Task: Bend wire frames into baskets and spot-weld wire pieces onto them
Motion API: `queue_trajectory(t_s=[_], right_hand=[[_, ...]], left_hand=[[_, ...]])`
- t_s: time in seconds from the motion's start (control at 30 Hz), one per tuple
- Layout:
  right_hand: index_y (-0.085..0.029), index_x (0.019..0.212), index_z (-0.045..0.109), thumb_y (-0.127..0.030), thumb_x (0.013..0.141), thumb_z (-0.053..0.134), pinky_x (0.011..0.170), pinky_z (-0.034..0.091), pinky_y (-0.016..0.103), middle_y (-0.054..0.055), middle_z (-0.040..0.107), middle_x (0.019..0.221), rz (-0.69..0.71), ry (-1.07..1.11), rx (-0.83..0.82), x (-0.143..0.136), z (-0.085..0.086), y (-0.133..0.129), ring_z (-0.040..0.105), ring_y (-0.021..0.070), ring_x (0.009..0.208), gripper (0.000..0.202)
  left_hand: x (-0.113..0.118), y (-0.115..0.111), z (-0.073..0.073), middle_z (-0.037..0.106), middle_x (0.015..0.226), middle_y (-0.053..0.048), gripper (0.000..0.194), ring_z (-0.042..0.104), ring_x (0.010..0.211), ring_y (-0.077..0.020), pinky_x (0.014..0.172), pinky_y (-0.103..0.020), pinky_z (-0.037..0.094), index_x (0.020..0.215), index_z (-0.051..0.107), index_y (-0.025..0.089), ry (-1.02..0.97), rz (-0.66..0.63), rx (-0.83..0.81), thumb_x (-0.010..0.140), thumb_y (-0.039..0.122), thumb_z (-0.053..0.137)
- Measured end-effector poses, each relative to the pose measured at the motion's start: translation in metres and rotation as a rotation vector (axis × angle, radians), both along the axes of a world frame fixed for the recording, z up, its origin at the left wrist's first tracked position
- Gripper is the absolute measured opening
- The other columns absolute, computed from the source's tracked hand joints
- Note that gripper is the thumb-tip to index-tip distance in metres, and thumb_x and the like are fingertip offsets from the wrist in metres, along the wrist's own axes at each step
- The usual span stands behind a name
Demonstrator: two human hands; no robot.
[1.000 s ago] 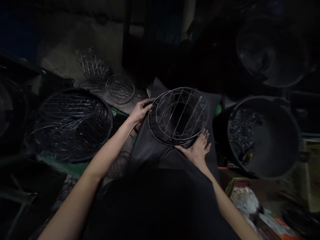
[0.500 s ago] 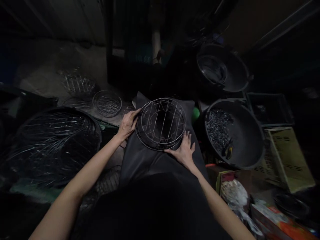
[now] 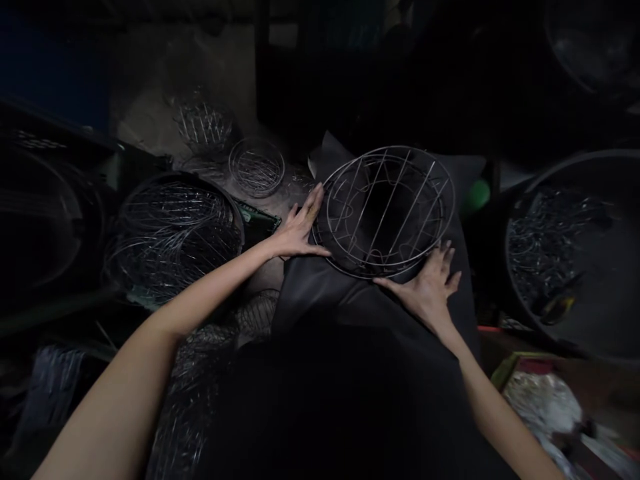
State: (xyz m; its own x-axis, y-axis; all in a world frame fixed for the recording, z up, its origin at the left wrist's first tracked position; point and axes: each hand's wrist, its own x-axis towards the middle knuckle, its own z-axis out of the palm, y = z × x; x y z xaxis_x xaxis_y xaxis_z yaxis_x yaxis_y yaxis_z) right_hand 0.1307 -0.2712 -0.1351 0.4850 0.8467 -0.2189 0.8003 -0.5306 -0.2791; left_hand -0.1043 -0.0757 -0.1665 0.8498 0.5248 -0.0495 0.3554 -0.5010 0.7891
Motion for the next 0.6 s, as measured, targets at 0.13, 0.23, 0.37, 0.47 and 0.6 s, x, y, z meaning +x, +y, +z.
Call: queue_trajectory(t_s=[0.13,0.23,0.37,0.47,0.6], right_hand=[[-0.005,0.148,-0.003,-0.084,0.061,0.049,0.102,0.011,0.069,0.03,0.005,0.151,-0.011,0.011,-0.016,-0.005,0.002,0.002,0.009,0.0493,0.136,0.128],[-0.003,0.147,-0.004,-0.081,0.064,0.048,0.103,0.01,0.067,0.03,0.005,0.15,-0.024,0.007,-0.029,-0.007,0.0,0.004,0.006,0.0473,0.137,0.125],[0.0,0.146,0.002,-0.084,0.065,0.041,0.105,0.011,0.065,0.028,0.007,0.151,-0.046,-0.035,-0.015,-0.006,0.001,0.002,0.008,0.0415,0.139,0.123],[-0.001,0.146,0.008,-0.089,0.061,0.034,0.105,0.014,0.064,0.027,0.014,0.151,-0.057,-0.021,0.0,-0.007,0.0,-0.001,0.014,0.04,0.139,0.125],[0.0,0.146,0.013,-0.091,0.058,0.033,0.107,0.012,0.064,0.027,0.016,0.15,-0.065,-0.011,0.065,-0.007,-0.008,-0.004,0.015,0.0398,0.139,0.128]], left_hand=[[0.001,0.002,-0.005,-0.011,0.152,-0.021,0.131,-0.007,0.139,-0.0422,0.105,-0.067,-0.005,0.144,-0.017,0.025,0.011,-0.031,0.012,0.056,0.076,0.065],[0.003,0.003,-0.003,-0.012,0.152,-0.023,0.129,-0.009,0.139,-0.0429,0.103,-0.068,-0.01,0.145,-0.016,0.022,0.036,-0.038,0.046,0.058,0.077,0.062],[-0.001,0.002,0.004,-0.013,0.152,-0.022,0.13,-0.01,0.139,-0.0426,0.104,-0.068,-0.007,0.146,-0.012,0.02,0.026,-0.016,0.014,0.056,0.076,0.064],[-0.009,0.01,0.013,0.002,0.154,-0.018,0.125,0.007,0.141,-0.0381,0.111,-0.059,0.011,0.148,-0.003,0.023,-0.061,0.006,-0.182,0.056,0.072,0.068],[0.008,0.046,0.032,0.05,0.134,-0.015,0.082,0.047,0.125,-0.0261,0.107,-0.043,0.034,0.147,0.018,0.022,-0.302,0.337,-0.417,0.082,0.063,0.049]])
